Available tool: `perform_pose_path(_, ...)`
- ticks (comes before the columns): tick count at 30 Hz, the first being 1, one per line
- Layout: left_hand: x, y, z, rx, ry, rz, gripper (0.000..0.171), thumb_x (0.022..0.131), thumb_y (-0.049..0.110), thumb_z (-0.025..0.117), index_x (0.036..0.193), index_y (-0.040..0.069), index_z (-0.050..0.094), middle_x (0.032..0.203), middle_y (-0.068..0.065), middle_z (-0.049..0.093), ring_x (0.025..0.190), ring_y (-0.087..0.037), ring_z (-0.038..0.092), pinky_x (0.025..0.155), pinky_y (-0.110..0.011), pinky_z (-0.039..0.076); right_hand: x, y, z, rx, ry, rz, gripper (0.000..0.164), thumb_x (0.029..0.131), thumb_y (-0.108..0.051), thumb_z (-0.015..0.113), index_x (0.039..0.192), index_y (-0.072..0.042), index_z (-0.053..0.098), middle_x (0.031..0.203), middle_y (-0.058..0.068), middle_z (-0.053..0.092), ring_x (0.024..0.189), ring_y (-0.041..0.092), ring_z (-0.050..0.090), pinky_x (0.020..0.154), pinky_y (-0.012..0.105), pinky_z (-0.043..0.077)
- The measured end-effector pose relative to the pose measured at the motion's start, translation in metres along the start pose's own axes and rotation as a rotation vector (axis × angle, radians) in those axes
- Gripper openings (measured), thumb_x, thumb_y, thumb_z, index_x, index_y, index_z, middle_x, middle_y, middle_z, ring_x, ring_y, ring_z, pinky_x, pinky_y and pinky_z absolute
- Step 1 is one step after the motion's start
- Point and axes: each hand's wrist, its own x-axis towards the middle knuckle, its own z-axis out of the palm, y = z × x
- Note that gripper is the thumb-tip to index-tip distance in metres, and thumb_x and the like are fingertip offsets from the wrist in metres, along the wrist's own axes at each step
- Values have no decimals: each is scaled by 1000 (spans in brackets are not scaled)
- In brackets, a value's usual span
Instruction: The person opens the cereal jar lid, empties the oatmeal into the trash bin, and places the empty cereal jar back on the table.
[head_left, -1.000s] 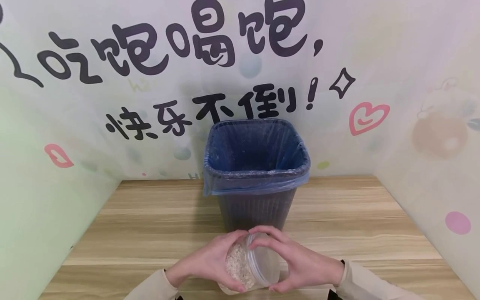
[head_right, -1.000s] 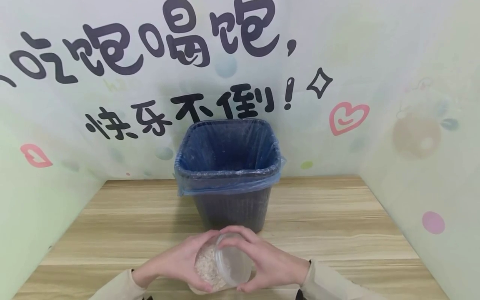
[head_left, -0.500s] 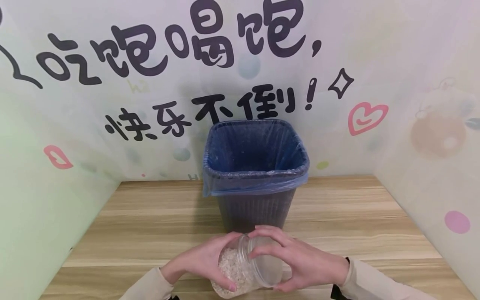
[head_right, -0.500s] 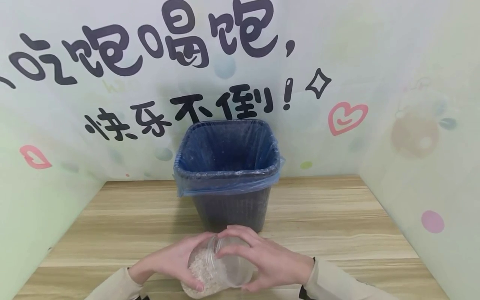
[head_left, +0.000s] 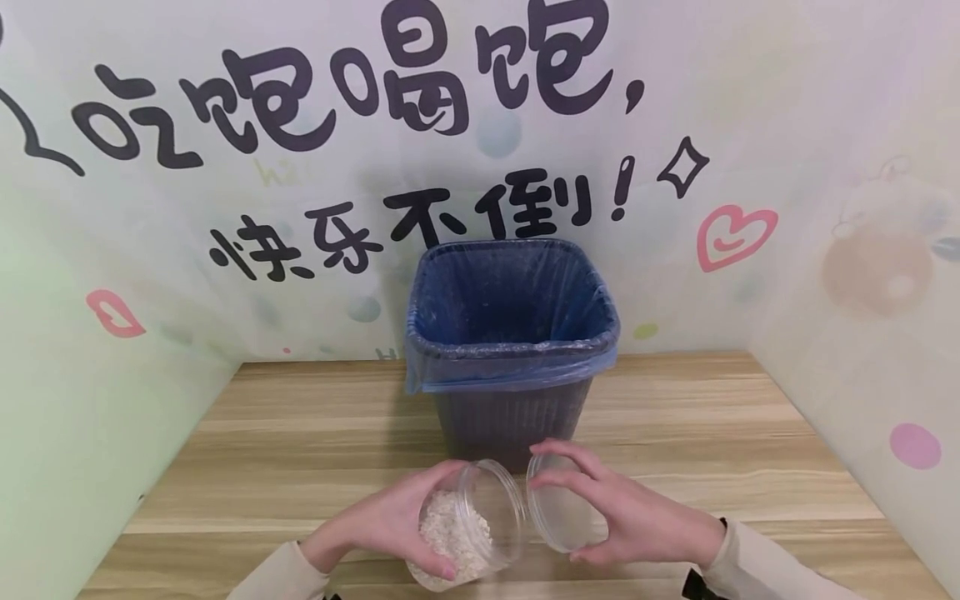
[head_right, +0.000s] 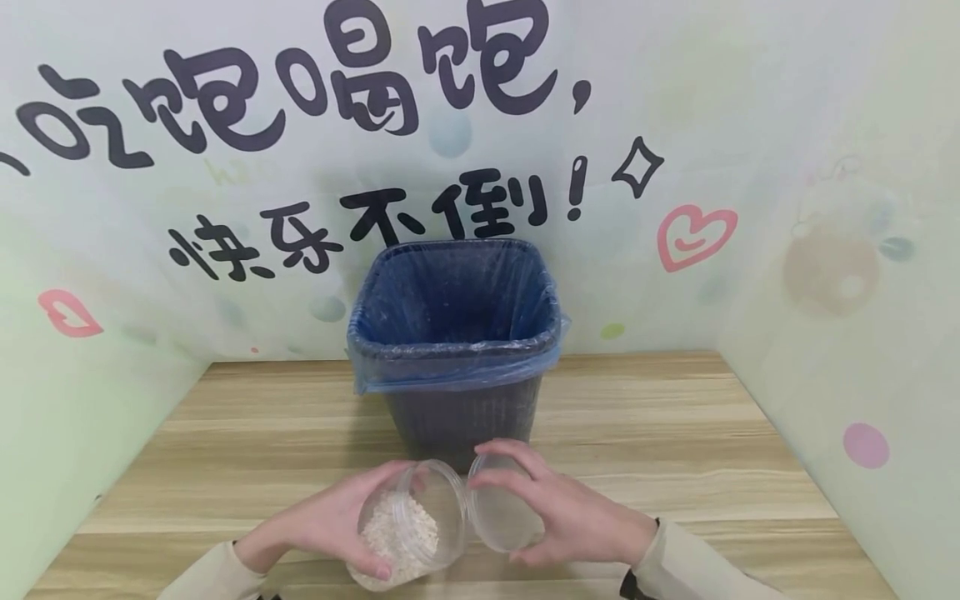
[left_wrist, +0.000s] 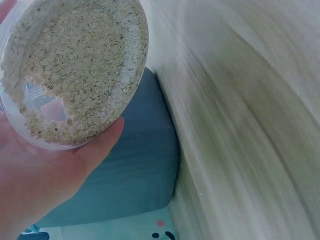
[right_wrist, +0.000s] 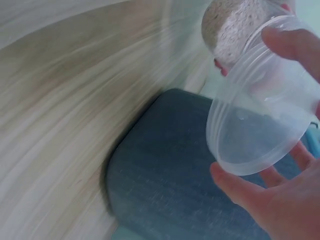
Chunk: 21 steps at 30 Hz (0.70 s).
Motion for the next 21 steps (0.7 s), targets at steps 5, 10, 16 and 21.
perform_pose_path(5, -6, 2, -5, 6, 30, -7, 93, 65, 31, 90, 139, 3, 41, 123, -12, 57, 110, -14, 54, 95, -36, 46, -7, 8, -2, -3, -4, 37, 90, 61, -12, 87, 139, -16, 43, 150, 13, 26, 137, 28, 28, 93, 38, 47)
perform_pose_path(10, -11, 2, -13, 33, 53, -3, 95, 64, 33, 90, 140, 5, 40, 126, -8, 55, 113, -16, 53, 97, -38, 45, -15, 19, -3, -66, 10, 39, 93, 57, -13, 89, 138, -18, 45, 148, 13, 31, 135, 29, 30, 91, 41, 47)
perform_pose_path(16, -19, 6, -25, 48, 88, -18, 96, 63, 32, 90, 140, 4, 39, 128, -9, 54, 113, -18, 52, 96, -40, 46, -24, 29, -3, -134, -36, 69, 95, 54, -15, 91, 138, -18, 47, 144, 17, 37, 132, 32, 33, 89, 47, 48)
perform_pose_path(21, -23, 6, -32, 65, 122, 7, 95, 63, 29, 90, 140, 5, 40, 127, -14, 55, 112, -21, 54, 95, -40, 47, -32, 38, -1, -175, -82, 122, 97, 51, -15, 90, 138, -17, 47, 142, 17, 40, 128, 35, 38, 88, 50, 48)
